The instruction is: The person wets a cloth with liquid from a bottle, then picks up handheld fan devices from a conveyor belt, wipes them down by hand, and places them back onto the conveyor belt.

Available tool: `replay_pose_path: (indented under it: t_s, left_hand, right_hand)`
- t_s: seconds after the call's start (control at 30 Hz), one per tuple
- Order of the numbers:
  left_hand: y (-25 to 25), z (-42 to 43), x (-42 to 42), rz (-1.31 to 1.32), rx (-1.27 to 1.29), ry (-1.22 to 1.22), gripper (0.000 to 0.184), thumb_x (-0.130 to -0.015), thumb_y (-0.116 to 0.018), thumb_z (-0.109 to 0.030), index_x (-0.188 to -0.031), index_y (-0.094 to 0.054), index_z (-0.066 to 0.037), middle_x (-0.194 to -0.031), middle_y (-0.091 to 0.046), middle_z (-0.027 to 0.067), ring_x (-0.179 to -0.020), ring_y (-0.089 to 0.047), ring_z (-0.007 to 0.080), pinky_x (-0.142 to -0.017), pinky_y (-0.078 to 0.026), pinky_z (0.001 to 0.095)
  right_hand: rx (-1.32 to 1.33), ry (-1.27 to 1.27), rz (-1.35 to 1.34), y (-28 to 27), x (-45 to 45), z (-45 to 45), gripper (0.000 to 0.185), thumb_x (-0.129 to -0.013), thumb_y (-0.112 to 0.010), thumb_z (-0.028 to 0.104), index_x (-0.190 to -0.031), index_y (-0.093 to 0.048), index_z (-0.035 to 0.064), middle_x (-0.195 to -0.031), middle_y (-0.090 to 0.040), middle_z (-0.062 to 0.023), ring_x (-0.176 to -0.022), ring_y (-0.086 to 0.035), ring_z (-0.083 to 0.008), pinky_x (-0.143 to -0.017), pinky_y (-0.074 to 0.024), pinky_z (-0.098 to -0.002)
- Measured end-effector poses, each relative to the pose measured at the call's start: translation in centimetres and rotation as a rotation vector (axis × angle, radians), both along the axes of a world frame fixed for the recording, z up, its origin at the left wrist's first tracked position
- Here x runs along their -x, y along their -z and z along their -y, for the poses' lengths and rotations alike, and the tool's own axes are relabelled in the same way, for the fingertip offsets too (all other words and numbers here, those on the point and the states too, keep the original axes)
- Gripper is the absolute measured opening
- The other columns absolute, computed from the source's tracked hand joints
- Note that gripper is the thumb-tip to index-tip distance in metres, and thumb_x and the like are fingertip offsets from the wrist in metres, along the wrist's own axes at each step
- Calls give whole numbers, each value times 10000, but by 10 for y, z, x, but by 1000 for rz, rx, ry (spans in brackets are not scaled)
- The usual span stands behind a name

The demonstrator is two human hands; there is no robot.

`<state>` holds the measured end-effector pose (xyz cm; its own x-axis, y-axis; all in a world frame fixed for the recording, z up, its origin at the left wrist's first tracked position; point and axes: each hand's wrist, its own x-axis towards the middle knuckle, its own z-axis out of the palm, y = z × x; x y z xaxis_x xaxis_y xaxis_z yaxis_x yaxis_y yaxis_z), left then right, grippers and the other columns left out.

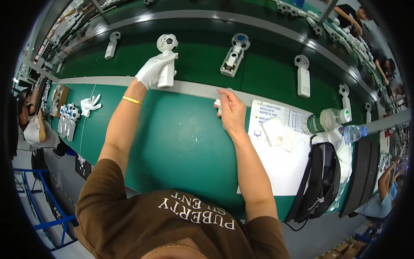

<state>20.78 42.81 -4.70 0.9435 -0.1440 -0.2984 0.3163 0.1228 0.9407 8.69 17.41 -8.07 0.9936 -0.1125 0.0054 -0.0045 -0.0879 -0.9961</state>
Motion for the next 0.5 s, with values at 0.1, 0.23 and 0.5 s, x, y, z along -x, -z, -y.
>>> replay_pose_path:
  t_s: [0.1, 0.23, 0.5]
  left_hand:
    - [-1, 36, 44, -32, 243, 23, 345, -830, -737, -189, -1070, -539, -40, -892, -603, 56, -730, -636, 169, -657, -594, 340]
    - [15, 66, 78, -63, 335, 72, 309, -874, -678, -169, -1080, -525, 3, -994, -637, 110, -817, -669, 208, -681, -601, 347]
    - [23, 86, 101, -44, 232, 49, 359, -891, -656, -204, -1100, -483, 30, -1071, -630, 141, -870, -675, 230, -727, -596, 335]
  right_hand:
    - [3, -10, 4, 1, 0, 2, 227, -960, -516, 149, -1093, -657, 30, -748, -655, -57, -611, -591, -73, -510, -459, -214]
    - [-26, 6, 28, 4, -1, 2, 228, -957, -527, 155, -1088, -658, 23, -792, -660, -58, -646, -613, -85, -521, -472, -219]
    - [-22, 1, 29, 1, 0, 1, 223, -951, -519, 141, -1070, -661, 15, -774, -659, -52, -631, -614, -83, -521, -468, -222]
